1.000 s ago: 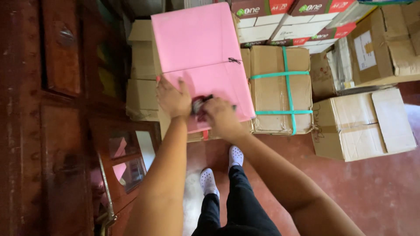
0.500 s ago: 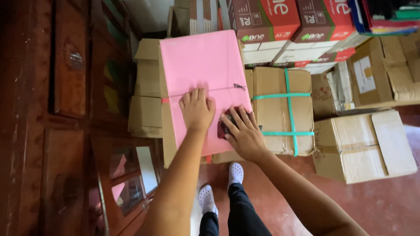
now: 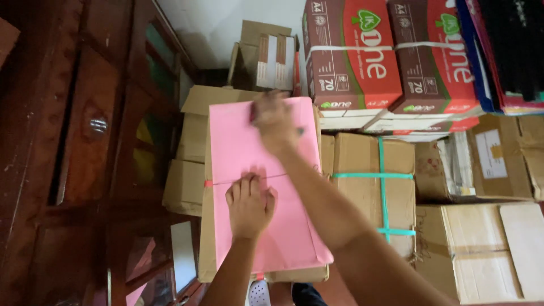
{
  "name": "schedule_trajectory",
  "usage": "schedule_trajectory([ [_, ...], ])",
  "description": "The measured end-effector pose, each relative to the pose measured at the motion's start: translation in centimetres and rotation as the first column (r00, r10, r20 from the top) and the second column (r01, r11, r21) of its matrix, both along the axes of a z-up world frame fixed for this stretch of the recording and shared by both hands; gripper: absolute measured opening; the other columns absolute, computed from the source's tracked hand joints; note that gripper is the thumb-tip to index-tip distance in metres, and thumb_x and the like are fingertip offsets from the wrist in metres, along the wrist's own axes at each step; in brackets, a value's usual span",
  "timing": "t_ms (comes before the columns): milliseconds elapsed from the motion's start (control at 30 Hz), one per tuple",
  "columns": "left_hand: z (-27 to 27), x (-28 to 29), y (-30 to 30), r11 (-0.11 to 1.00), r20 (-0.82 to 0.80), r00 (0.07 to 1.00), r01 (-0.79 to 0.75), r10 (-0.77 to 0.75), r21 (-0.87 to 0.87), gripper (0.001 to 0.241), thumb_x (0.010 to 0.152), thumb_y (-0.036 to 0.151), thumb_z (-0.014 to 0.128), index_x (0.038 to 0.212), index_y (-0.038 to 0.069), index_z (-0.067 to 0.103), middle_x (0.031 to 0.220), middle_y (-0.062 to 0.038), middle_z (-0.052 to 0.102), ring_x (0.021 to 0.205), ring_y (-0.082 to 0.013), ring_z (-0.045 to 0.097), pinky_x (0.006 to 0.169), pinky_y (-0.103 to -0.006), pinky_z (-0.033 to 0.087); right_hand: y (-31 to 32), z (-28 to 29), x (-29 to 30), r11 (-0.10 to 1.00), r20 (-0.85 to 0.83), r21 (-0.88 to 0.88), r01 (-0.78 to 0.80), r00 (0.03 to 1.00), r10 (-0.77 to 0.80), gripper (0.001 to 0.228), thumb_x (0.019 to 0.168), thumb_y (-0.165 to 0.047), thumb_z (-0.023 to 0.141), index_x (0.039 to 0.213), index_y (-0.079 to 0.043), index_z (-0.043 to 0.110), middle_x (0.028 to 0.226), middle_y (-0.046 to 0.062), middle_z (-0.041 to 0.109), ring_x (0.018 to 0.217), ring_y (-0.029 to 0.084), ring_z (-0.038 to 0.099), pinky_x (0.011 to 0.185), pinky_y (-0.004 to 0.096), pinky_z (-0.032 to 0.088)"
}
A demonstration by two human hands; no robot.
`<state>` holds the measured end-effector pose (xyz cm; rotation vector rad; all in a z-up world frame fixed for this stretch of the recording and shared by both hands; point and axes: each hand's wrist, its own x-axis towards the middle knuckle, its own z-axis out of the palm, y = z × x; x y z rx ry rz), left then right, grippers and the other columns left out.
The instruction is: Cleaning and organizing folders in a storage area.
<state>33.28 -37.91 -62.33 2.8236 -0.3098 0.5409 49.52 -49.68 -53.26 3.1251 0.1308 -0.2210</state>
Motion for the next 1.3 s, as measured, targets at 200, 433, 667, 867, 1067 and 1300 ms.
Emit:
schedule_trajectory([
  [200,-1.6,-0.1,0.1,0.998,-0.106,0.992,-0.068,0.068,0.004,0.046,0.082,0.043,0.059,0.118,0.015,0.063,0.121,-0.005,0.062,0.116,-0.0254,0.059,0.098,-0.0425,0.045,4.1,-0.6,-1.7,0.836,0.102,0.202,-0.51,0.86,0.5,0.059,0.103,-0.042,0.05,0.158,-0.035,0.03,0.165,0.005,0.038,0.153,0.023,0.029,0.115,0.051,0.022],
  [433,0.3,0.1,-0.5,0.998,0.051,0.997,-0.049,0.05,-0.029,0.041,0.079,0.039,0.062,0.11,0.014,0.064,0.114,-0.007,0.064,0.106,-0.0278,0.062,0.089,-0.0427,0.047,-6.8,-4.1,1.9,0.977,0.033,0.212,-0.01,0.999,0.003,0.057,0.103,-0.05,0.045,0.157,-0.033,0.037,0.166,0.002,0.034,0.155,0.023,0.023,0.121,0.064,0.017],
  [667,-0.7,0.2,-0.2,0.993,-0.012,1.0,-0.011,0.01,-0.114,0.04,0.081,0.04,0.061,0.112,0.014,0.062,0.118,-0.007,0.063,0.115,-0.0288,0.058,0.094,-0.045,0.044,-5.5,-7.8,-13.7,0.955,0.402,0.062,-0.289,0.883,0.242,0.06,0.099,-0.036,0.049,0.155,-0.014,0.043,0.155,0.017,0.047,0.144,0.035,0.043,0.109,0.057,0.039],
  [867,0.2,0.0,0.1,0.96,0.031,0.999,-0.002,0.011,-0.279,0.027,0.086,0.035,0.06,0.108,0.019,0.064,0.117,-0.004,0.063,0.117,-0.0277,0.058,0.096,-0.0458,0.044,-3.0,-2.4,-20.5,0.984,0.219,0.066,-0.168,0.964,0.15,0.063,0.091,-0.033,0.057,0.151,-0.02,0.048,0.151,0.011,0.052,0.141,0.032,0.047,0.107,0.059,0.041],
  [1067,1.3,-2.2,2.0,0.848,0.08,0.959,-0.198,0.271,-0.492,0.054,0.078,0.028,0.067,0.129,0.012,0.057,0.141,-0.016,0.051,0.13,-0.0381,0.05,0.103,-0.053,0.04,-1.8,-9.4,-20.0,0.977,0.319,0.131,0.168,0.926,-0.202,0.069,0.097,-0.049,0.049,0.158,-0.019,0.039,0.162,0.014,0.039,0.15,0.035,0.034,0.119,0.064,0.024],
  [1300,1.7,-4.7,5.2,0.879,-0.149,0.967,-0.249,0.206,-0.406,0.044,0.084,0.034,0.064,0.122,0.013,0.063,0.149,-0.011,0.055,0.109,-0.0356,0.068,0.083,-0.0506,0.057,8.3,-8.4,-25.2,0.968,0.49,0.105,-0.226,0.859,0.147,0.071,0.084,-0.042,0.056,0.146,-0.007,0.053,0.15,0.015,0.052,0.144,0.036,0.043,0.113,0.061,0.035],
])
